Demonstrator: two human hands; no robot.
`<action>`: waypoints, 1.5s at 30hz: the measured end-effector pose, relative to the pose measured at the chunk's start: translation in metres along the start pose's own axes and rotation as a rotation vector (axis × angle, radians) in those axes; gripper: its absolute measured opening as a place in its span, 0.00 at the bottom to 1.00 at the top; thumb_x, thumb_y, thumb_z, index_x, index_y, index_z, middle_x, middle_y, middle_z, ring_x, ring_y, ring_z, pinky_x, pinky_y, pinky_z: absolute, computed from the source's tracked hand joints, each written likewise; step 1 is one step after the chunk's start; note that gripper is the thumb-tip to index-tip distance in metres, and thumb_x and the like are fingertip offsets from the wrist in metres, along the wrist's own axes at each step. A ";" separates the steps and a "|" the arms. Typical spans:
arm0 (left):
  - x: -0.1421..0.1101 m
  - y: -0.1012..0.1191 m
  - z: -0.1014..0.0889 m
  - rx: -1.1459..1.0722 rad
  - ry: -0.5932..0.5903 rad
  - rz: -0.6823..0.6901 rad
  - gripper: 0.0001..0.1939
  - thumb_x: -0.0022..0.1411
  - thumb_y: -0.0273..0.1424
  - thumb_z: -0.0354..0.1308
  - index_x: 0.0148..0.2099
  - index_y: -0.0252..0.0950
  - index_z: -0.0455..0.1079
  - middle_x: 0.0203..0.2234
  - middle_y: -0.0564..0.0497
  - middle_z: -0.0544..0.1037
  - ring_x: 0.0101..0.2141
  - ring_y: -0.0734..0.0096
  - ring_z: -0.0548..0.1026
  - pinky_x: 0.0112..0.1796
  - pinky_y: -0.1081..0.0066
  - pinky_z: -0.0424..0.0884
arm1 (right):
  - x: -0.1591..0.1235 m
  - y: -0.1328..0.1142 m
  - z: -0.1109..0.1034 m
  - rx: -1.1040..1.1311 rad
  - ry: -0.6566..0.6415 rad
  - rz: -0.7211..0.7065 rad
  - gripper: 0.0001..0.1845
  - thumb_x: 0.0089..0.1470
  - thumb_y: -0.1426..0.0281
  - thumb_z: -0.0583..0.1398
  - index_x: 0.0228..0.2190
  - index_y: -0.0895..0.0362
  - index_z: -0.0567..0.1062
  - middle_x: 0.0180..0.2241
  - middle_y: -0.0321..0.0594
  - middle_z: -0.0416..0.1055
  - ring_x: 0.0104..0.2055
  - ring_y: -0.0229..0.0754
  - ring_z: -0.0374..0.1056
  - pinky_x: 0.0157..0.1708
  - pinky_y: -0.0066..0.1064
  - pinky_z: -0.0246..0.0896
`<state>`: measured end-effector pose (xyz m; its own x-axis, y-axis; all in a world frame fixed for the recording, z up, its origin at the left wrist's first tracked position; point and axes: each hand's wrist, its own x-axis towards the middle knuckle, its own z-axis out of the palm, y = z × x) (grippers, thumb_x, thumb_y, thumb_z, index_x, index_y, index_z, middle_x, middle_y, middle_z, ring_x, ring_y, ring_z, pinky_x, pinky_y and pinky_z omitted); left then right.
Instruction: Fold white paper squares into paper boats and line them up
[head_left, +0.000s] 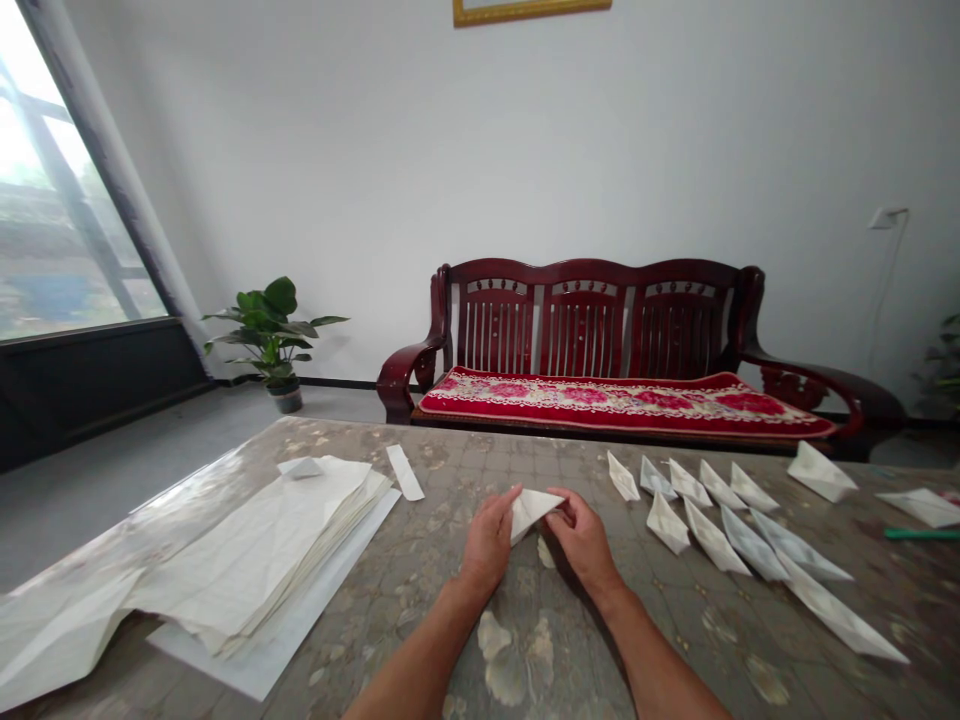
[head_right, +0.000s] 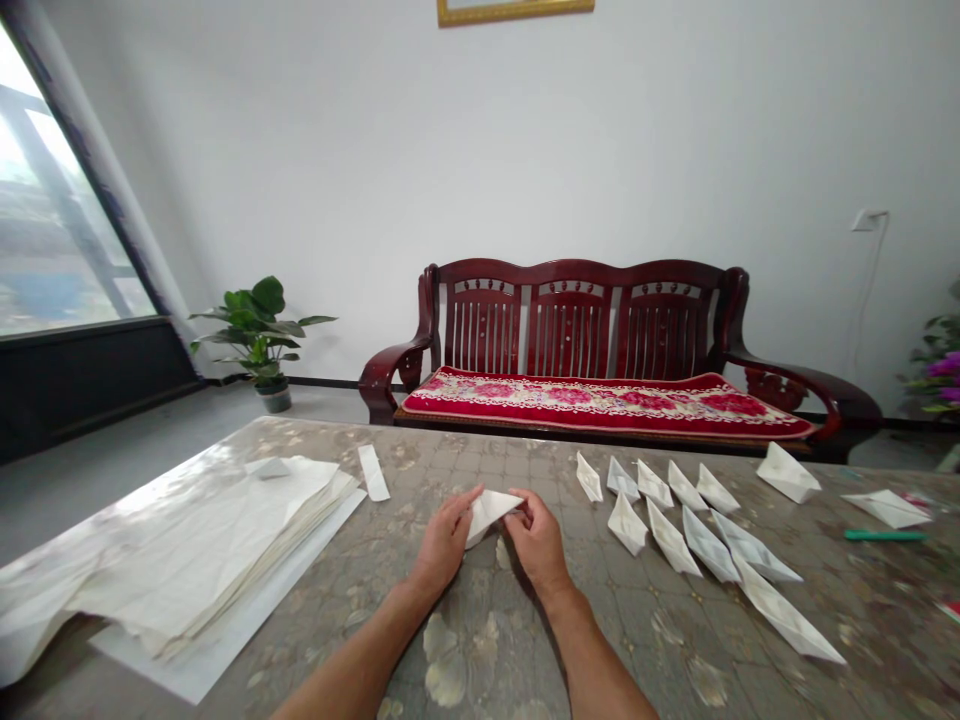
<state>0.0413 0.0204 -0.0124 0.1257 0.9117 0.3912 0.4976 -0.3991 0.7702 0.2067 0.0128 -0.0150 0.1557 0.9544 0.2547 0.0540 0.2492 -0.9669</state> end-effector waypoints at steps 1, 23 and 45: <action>0.000 0.001 0.000 0.018 -0.021 -0.005 0.22 0.64 0.26 0.45 0.56 0.37 0.70 0.42 0.46 0.78 0.43 0.66 0.75 0.48 0.65 0.70 | 0.000 0.000 0.001 0.039 -0.008 0.012 0.21 0.43 0.63 0.62 0.41 0.57 0.73 0.38 0.43 0.78 0.39 0.48 0.75 0.38 0.38 0.71; -0.003 0.013 -0.002 0.180 -0.239 -0.024 0.26 0.63 0.39 0.53 0.62 0.38 0.62 0.54 0.45 0.73 0.53 0.61 0.71 0.55 0.64 0.65 | -0.002 -0.011 0.001 0.047 -0.046 -0.041 0.20 0.46 0.61 0.63 0.41 0.58 0.74 0.39 0.45 0.78 0.41 0.49 0.74 0.44 0.39 0.69; -0.006 0.038 -0.007 0.403 -0.364 -0.050 0.21 0.70 0.33 0.42 0.62 0.48 0.59 0.49 0.49 0.73 0.49 0.67 0.73 0.48 0.73 0.67 | -0.005 -0.004 0.001 -0.040 -0.045 -0.066 0.24 0.49 0.57 0.63 0.44 0.58 0.75 0.44 0.49 0.77 0.47 0.52 0.73 0.51 0.45 0.66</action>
<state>0.0529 -0.0012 0.0179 0.3473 0.9319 0.1043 0.7912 -0.3509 0.5009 0.2051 0.0072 -0.0128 0.1059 0.9427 0.3163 0.1026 0.3061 -0.9465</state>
